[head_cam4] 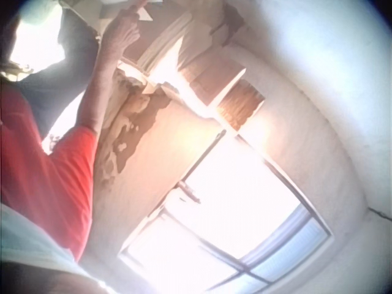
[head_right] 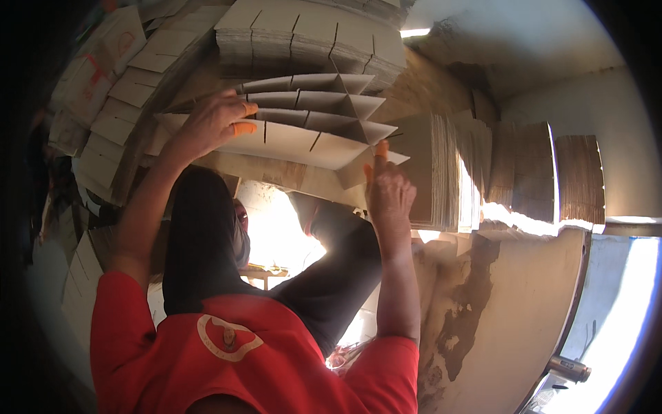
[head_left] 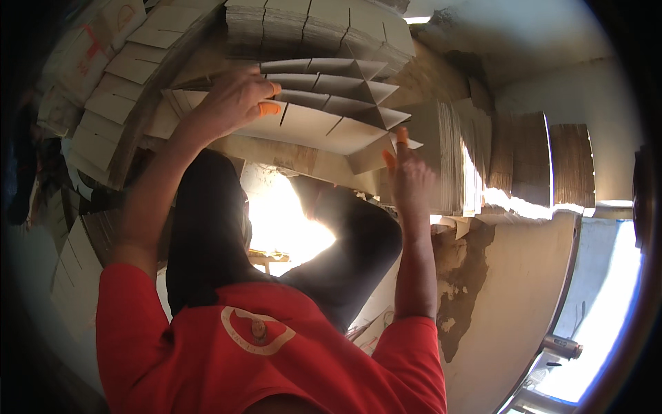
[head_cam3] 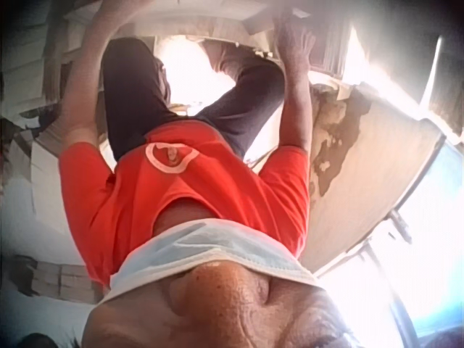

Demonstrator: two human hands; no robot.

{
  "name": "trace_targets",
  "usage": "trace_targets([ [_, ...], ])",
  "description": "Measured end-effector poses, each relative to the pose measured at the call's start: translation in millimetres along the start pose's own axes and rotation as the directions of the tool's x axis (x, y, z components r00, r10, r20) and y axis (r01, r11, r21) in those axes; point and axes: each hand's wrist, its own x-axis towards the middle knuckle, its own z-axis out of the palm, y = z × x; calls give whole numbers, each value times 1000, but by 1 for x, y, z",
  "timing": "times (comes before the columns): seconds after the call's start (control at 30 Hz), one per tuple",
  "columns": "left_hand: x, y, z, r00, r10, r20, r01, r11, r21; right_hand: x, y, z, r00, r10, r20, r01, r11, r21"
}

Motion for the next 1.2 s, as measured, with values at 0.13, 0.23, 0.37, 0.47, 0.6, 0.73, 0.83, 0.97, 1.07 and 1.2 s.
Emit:
trace_targets([
  [0.13,-12,0,18,980,-58,189,36,993,116,-9,4,20,992,-50,-115,75,971,225],
  [0.23,-15,25,25,981,-66,180,43,991,128,-8,16,35,999,31,-14,-28,985,170],
  [0.37,-17,24,24,994,-18,111,15,1000,21,-8,33,23,990,142,-10,-133,949,285],
  [0.47,-16,25,14,996,40,-85,-44,998,-46,-18,60,15,944,198,-264,-190,980,58],
  [0.6,-8,6,10,965,55,-258,-33,996,87,-38,80,13,901,432,-31,-429,878,-212],
  [0.73,-7,16,11,977,79,-200,-68,996,58,-51,103,29,966,259,17,-253,955,-152],
  [0.83,-13,27,19,987,60,-152,-62,998,-6,-41,119,21,898,417,140,-437,884,166],
  [0.97,-19,30,26,991,41,-129,-38,999,22,-39,142,12,874,474,-112,-410,840,356],
  [1.07,-21,34,31,993,11,-120,-10,1000,13,-15,154,-21,667,645,-373,-115,584,804],
  [1.2,-20,33,37,987,56,-149,-57,998,-3,25,84,-91,815,466,-345,-135,732,668],
])
